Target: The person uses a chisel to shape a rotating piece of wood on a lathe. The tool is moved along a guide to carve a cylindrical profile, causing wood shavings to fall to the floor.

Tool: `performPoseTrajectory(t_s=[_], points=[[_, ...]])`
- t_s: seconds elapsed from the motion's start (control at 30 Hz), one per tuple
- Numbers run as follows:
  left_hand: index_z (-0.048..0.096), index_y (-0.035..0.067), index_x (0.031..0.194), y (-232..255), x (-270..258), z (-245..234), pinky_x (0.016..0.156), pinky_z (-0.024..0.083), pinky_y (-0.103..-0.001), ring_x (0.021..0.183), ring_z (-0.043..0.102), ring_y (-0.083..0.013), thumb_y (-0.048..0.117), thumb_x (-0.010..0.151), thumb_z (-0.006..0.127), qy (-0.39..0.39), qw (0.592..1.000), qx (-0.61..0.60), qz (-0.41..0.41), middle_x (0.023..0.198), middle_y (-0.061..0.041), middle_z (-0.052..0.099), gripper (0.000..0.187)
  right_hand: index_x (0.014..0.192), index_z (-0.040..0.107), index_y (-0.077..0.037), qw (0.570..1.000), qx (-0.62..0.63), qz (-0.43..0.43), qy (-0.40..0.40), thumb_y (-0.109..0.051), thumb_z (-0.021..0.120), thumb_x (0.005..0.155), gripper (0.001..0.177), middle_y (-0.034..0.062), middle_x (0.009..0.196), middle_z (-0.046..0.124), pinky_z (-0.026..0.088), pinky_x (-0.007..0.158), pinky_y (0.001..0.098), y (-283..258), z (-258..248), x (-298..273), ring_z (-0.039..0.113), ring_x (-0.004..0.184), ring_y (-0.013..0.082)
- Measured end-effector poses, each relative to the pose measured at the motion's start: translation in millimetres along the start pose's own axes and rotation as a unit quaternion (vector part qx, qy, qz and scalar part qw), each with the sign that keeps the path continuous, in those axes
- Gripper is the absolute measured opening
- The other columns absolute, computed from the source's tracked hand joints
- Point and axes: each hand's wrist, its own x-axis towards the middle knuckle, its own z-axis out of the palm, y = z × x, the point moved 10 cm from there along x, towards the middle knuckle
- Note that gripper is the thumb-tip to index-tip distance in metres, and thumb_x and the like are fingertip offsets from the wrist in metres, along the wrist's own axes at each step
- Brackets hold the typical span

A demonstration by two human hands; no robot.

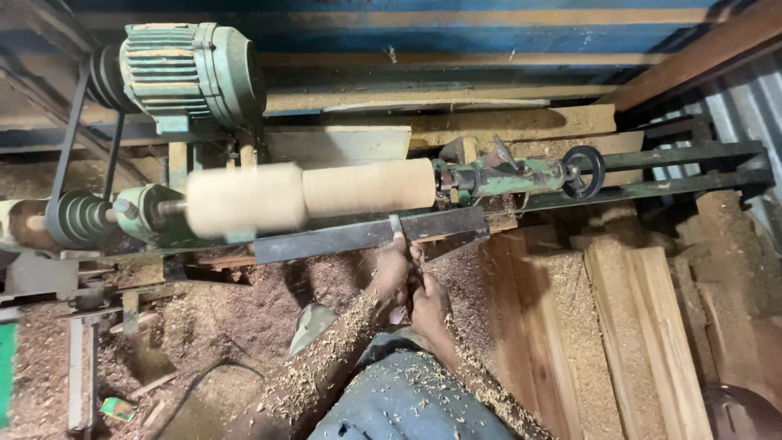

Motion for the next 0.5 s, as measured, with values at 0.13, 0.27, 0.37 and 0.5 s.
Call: performPoseTrajectory(t_s=[0.13, 0.27, 0.37, 0.5], points=[[0.060, 0.006, 0.084, 6, 8, -5, 0.053, 0.041, -0.028, 0.058, 0.051, -0.0119, 0.020, 0.107, 0.041, -0.012, 0.997, 0.065, 0.041, 0.069, -0.001, 0.059, 0.033, 0.099, 0.066, -0.007, 0.994, -0.090, -0.059, 0.013, -0.001, 0.048, 0.097, 0.019, 0.0028, 0.084, 0.066, 0.053, 0.064, 0.0294, 3, -1, 11, 0.062, 0.071, 0.0110], [0.060, 0.008, 0.084, 1, 10, -11, 0.051, 0.040, -0.029, 0.054, 0.047, -0.0128, 0.031, 0.110, 0.038, -0.002, 0.999, 0.043, 0.021, 0.066, -0.001, 0.057, 0.042, 0.098, 0.065, -0.009, 0.998, -0.042, -0.048, 0.000, 0.000, 0.045, 0.096, 0.021, 0.0022, 0.081, 0.062, 0.051, 0.060, 0.0319, -1, 3, 1, 0.059, 0.068, 0.0132], [0.059, 0.009, 0.082, -1, 2, -17, 0.046, 0.035, -0.031, 0.049, 0.043, -0.0139, 0.033, 0.110, 0.038, 0.026, 0.998, 0.052, -0.020, 0.063, -0.001, 0.052, 0.042, 0.097, 0.064, -0.009, 0.999, -0.049, -0.015, 0.005, -0.004, 0.046, 0.099, 0.019, 0.0020, 0.081, 0.063, 0.052, 0.060, 0.0314, -12, 6, -10, 0.060, 0.069, 0.0120], [0.062, 0.008, 0.084, 12, -6, -12, 0.047, 0.035, -0.029, 0.050, 0.044, -0.0128, 0.035, 0.110, 0.039, 0.029, 0.998, 0.062, -0.006, 0.064, -0.001, 0.056, 0.044, 0.098, 0.063, -0.007, 1.000, -0.011, 0.011, -0.021, -0.003, 0.044, 0.100, 0.019, 0.0059, 0.081, 0.065, 0.051, 0.059, 0.0340, -20, 12, -21, 0.060, 0.066, 0.0146]])
